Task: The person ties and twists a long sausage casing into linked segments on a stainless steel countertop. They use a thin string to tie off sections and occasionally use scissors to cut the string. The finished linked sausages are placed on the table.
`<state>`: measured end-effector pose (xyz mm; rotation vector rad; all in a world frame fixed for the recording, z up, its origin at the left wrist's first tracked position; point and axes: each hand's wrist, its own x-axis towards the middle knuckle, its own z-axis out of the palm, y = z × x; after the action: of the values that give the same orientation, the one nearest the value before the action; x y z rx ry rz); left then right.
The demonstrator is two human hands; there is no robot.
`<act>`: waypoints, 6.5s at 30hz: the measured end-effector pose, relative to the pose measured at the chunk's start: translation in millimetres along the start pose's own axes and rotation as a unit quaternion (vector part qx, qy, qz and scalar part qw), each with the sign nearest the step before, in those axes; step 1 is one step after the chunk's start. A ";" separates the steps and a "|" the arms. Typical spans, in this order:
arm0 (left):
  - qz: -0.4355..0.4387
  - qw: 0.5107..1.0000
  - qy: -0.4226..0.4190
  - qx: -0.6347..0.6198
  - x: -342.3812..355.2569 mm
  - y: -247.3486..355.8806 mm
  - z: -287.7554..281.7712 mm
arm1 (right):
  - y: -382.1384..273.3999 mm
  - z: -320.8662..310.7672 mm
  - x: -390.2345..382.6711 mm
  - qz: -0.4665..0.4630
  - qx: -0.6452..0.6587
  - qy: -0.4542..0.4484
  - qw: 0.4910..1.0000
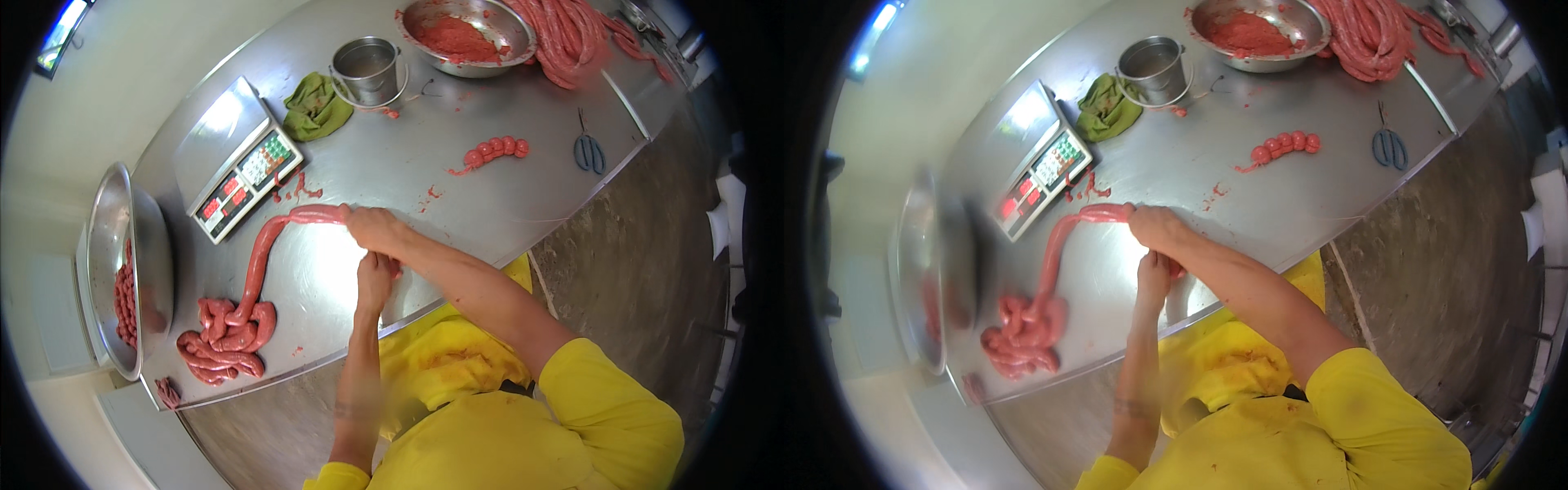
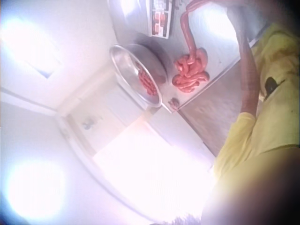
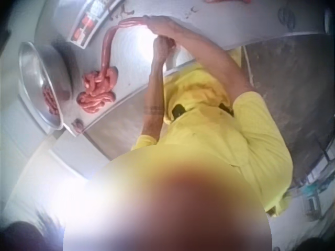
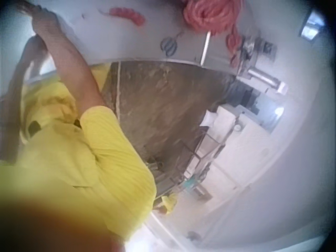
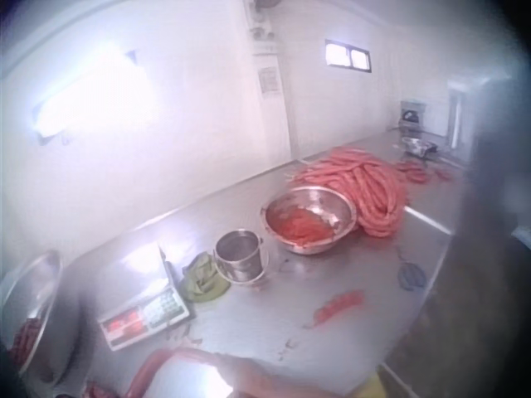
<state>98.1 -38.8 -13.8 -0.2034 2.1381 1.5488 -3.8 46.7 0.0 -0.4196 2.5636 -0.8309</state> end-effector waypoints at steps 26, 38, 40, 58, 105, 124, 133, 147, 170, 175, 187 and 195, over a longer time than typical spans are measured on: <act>0.401 0.873 0.030 0.274 216.1 252.5 84.8 | 405.7 -172.4 -231.8 0.455 -0.149 0.458 0.749; 0.344 0.881 0.034 0.324 148.6 105.6 123.2 | 427.7 -166.6 -247.9 0.396 -0.263 0.444 0.760; 0.270 0.916 -0.027 0.297 146.7 115.2 104.0 | 405.2 -172.5 -252.1 0.398 -0.151 0.402 0.811; 0.290 0.919 0.000 0.268 150.7 106.9 52.2 | 170.6 -58.6 -176.3 0.122 0.631 0.086 0.762; 0.214 0.824 0.187 0.491 -11.8 -83.6 -194.9 | 90.2 -29.9 -73.6 -0.010 0.078 0.209 0.975; 0.254 0.838 0.091 0.475 55.6 4.9 -145.6 | 91.1 -23.0 -111.0 -0.001 0.248 0.238 0.939; 0.301 0.789 0.115 0.523 124.0 3.0 -72.3 | 102.4 -12.3 -108.3 -0.046 0.185 0.264 0.945; 0.357 0.753 0.134 0.536 115.2 20.2 7.4 | 96.4 17.8 -121.8 -0.018 0.109 0.247 0.963; 0.271 0.770 -0.469 0.337 69.0 132.8 167.1 | 150.5 -117.6 -301.2 0.118 0.374 0.110 0.913; 0.131 0.797 -0.227 -0.545 8.7 77.5 129.6 | 131.9 -93.3 -277.5 0.100 0.501 0.219 0.831; 0.083 0.886 0.329 0.317 30.1 34.2 92.1 | 108.8 -7.3 -218.2 0.044 0.394 0.043 0.917; -0.024 0.992 0.046 0.117 51.4 21.1 40.3 | 170.7 -24.6 -211.6 0.001 0.263 0.101 0.959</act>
<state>57.1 14.1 -29.3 -0.2479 2.3465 1.2725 142.5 275.9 -25.0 -0.1706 2.3768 -1.5651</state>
